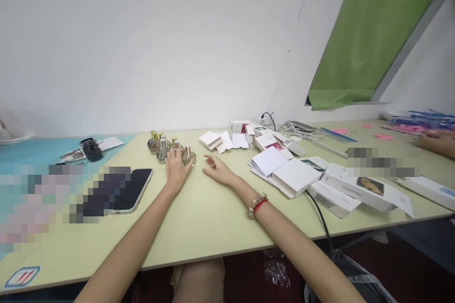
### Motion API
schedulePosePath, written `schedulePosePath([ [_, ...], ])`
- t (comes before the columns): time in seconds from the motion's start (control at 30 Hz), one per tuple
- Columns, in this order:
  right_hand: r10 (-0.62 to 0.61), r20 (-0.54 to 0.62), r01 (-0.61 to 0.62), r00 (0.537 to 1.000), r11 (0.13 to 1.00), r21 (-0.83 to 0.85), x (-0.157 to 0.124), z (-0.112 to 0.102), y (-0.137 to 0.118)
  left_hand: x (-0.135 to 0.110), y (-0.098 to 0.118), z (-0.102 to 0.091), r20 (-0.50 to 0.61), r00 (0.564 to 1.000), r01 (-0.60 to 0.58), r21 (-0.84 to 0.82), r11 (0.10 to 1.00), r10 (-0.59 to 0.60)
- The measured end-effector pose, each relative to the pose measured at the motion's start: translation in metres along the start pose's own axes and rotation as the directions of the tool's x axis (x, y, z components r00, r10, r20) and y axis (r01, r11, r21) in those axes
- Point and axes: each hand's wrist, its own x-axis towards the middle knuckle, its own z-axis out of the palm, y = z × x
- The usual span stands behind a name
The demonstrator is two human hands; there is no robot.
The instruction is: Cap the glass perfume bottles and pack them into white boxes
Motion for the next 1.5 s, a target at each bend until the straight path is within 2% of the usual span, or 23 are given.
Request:
schedulePosePath([
  [0.07,-0.043,0.024,0.044,0.999,0.996,-0.077,-0.007,-0.004,-0.006,0.0,-0.003,-0.001,-0.048,0.998,0.037,0.051,0.998,-0.035],
  [0.17,-0.052,0.061,0.058,0.997,0.993,-0.107,-0.024,-0.014,-0.018,-0.002,-0.003,-0.001,-0.101,0.992,0.085,0.074,0.994,-0.077],
  [0.27,-0.068,0.111,0.086,0.992,0.983,-0.163,-0.05,-0.036,-0.029,-0.004,0.0,0.0,-0.132,0.991,0.043,0.063,0.997,-0.035],
  [0.3,-0.08,0.123,0.108,0.989,0.963,-0.245,-0.06,-0.047,-0.031,-0.004,0.002,0.0,-0.14,0.99,0.002,0.047,0.999,0.005],
  [0.37,-0.069,0.049,0.085,0.996,0.873,-0.48,-0.077,-0.073,-0.033,-0.006,0.008,-0.002,-0.138,0.984,-0.117,-0.016,0.993,0.113],
  [0.4,-0.037,-0.019,0.019,0.999,0.809,-0.588,-0.086,-0.088,-0.033,-0.008,0.013,-0.003,-0.119,0.977,-0.185,-0.058,0.981,0.177],
  [0.47,0.079,-0.189,-0.194,0.979,0.657,-0.729,-0.1,-0.118,-0.029,-0.013,0.026,-0.006,-0.021,0.946,-0.322,-0.151,0.935,0.323],
  [0.5,0.181,-0.285,-0.336,0.941,0.572,-0.748,-0.107,-0.133,-0.026,-0.016,0.033,-0.007,0.064,0.913,-0.385,-0.199,0.901,0.404],
  [0.53,0.31,-0.36,-0.472,0.88,0.482,-0.738,-0.112,-0.147,-0.021,-0.02,0.039,-0.008,0.167,0.858,-0.439,-0.251,0.863,0.485],
  [0.6,0.56,-0.429,-0.655,0.709,0.299,-0.694,-0.122,-0.17,-0.011,-0.026,0.049,-0.007,0.331,0.727,-0.48,-0.381,0.79,0.601],
  [0.63,0.592,-0.402,-0.652,0.698,0.294,-0.699,-0.126,-0.18,-0.006,-0.028,0.051,-0.006,0.376,0.691,-0.461,-0.429,0.777,0.618],
  [0.67,0.593,-0.369,-0.632,0.716,0.326,-0.703,-0.128,-0.187,0.0,-0.03,0.052,-0.005,0.396,0.686,-0.434,-0.451,0.78,0.61],
  [0.73,0.573,-0.307,-0.585,0.76,0.398,-0.707,-0.131,-0.195,0.01,-0.031,0.049,-0.002,0.405,0.713,-0.387,-0.453,0.803,0.573],
  [0.8,0.523,-0.31,-0.556,0.794,0.417,-0.719,-0.13,-0.197,0.014,-0.031,0.044,-0.001,0.4,0.743,-0.361,-0.435,0.825,0.537],
  [0.93,0.356,-0.38,-0.509,0.854,0.415,-0.754,-0.118,-0.188,-0.003,-0.03,0.039,-0.001,0.397,0.767,-0.339,-0.417,0.843,0.505],
  [1.03,0.144,-0.445,-0.46,0.884,0.436,-0.773,-0.101,-0.174,-0.031,-0.031,0.042,-0.005,0.407,0.772,-0.311,-0.428,0.848,0.489],
  [1.1,-0.006,-0.444,-0.374,0.896,0.528,-0.763,-0.087,-0.156,-0.048,-0.031,0.044,-0.008,0.439,0.77,-0.247,-0.463,0.851,0.463],
  [1.17,-0.084,-0.374,-0.222,0.924,0.678,-0.701,-0.072,-0.131,-0.058,-0.032,0.045,-0.009,0.476,0.775,-0.148,-0.503,0.852,0.416],
  [1.23,-0.051,-0.306,-0.126,0.951,0.838,-0.531,-0.055,-0.099,-0.058,-0.032,0.045,-0.01,0.475,0.801,-0.053,-0.549,0.834,0.364],
  [1.27,0.005,-0.29,-0.127,0.957,0.905,-0.405,-0.046,-0.083,-0.056,-0.032,0.045,-0.009,0.458,0.82,-0.014,-0.582,0.813,0.342],
  [1.33,0.122,-0.224,-0.158,0.967,0.976,-0.151,-0.029,-0.051,-0.05,-0.031,0.043,-0.006,0.41,0.861,0.044,-0.649,0.759,0.3],
  [1.4,0.192,-0.166,-0.181,0.967,0.98,0.078,-0.01,-0.026,-0.044,-0.029,0.039,-0.003,0.376,0.89,0.083,-0.69,0.719,0.258],
  [1.5,0.249,-0.151,-0.191,0.957,0.928,0.319,0.014,-0.006,-0.038,-0.025,0.033,0.003,0.34,0.91,0.072,-0.69,0.72,0.235],
])
